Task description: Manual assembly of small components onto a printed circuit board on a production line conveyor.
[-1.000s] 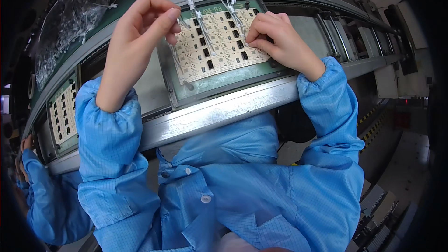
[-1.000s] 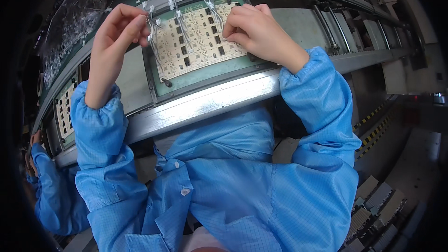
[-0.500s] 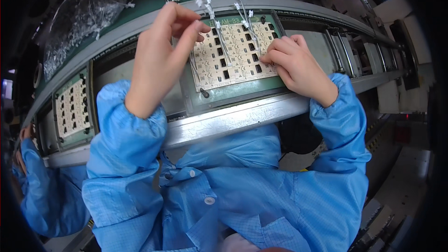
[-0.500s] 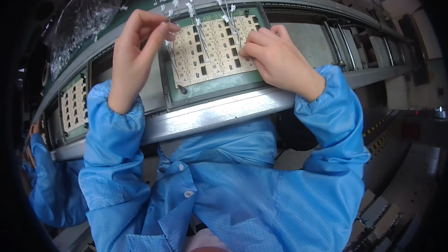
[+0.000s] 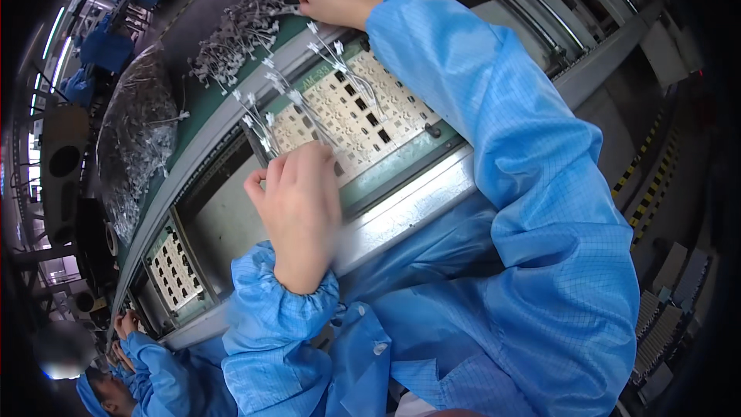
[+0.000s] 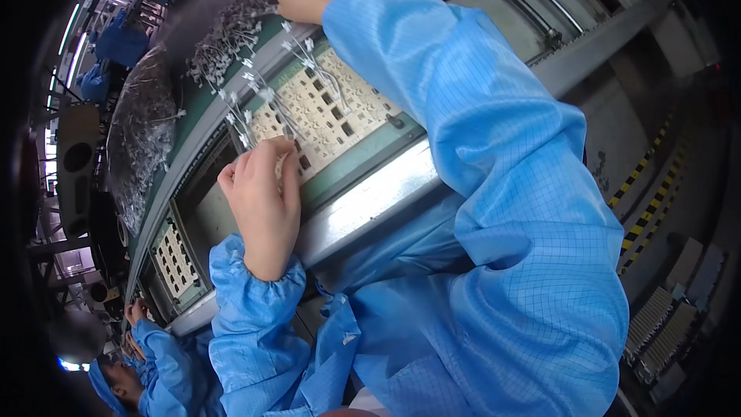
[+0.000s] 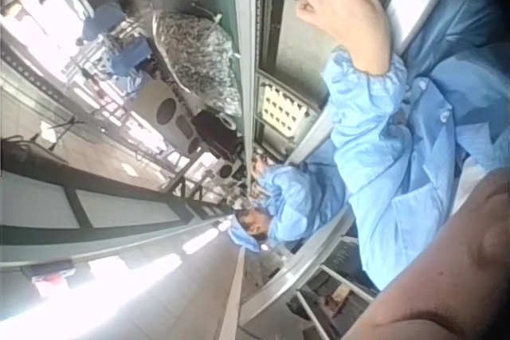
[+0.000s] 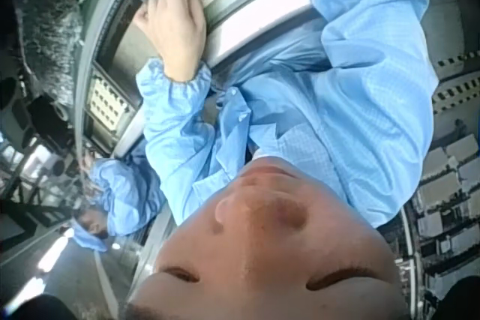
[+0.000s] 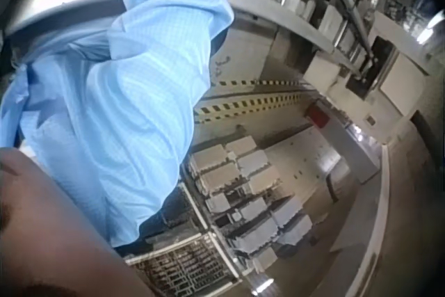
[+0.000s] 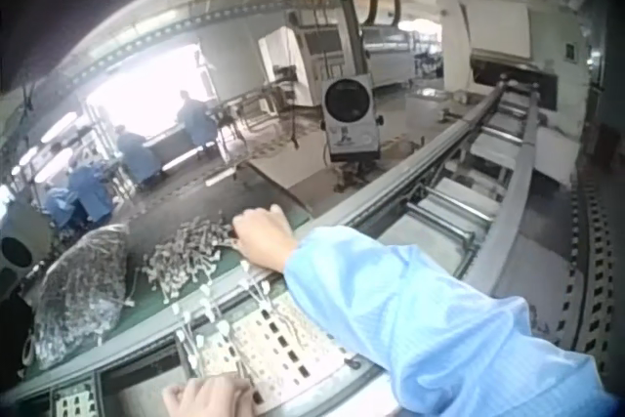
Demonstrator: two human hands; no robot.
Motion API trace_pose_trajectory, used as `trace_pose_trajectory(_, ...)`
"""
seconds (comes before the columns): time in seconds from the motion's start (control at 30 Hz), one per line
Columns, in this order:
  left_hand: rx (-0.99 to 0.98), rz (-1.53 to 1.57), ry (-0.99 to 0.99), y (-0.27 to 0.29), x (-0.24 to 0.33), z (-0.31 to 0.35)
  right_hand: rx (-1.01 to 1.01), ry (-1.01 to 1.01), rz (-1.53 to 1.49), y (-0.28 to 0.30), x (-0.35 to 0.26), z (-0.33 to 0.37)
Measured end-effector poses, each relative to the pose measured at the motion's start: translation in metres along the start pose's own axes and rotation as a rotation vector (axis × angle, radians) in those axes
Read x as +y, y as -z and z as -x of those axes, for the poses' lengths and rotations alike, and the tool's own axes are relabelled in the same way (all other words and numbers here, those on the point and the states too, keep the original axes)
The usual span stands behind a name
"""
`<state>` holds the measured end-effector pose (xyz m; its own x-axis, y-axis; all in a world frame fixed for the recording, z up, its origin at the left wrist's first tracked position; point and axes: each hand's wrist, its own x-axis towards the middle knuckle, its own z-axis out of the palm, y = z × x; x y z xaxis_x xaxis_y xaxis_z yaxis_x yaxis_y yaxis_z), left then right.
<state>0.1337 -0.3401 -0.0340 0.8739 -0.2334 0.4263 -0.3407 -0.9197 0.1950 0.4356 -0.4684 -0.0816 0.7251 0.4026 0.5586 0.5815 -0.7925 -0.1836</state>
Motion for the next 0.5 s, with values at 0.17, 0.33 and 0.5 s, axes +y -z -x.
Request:
trace_pose_trajectory(0.17,-0.077,-0.067,0.010,-0.001,0.008,0.001,-0.119,-0.261,0.204,0.050,-0.052,0.004)
trace_pose_trajectory(0.33,-0.168,-0.028,0.072,-0.007,0.010,-0.008,0.206,-0.109,-0.435,0.047,-0.011,-0.001)
trace_pose_trajectory(0.5,-0.178,0.065,0.138,-0.001,0.004,-0.007,0.226,-0.052,-0.386,0.062,-0.011,-0.004)
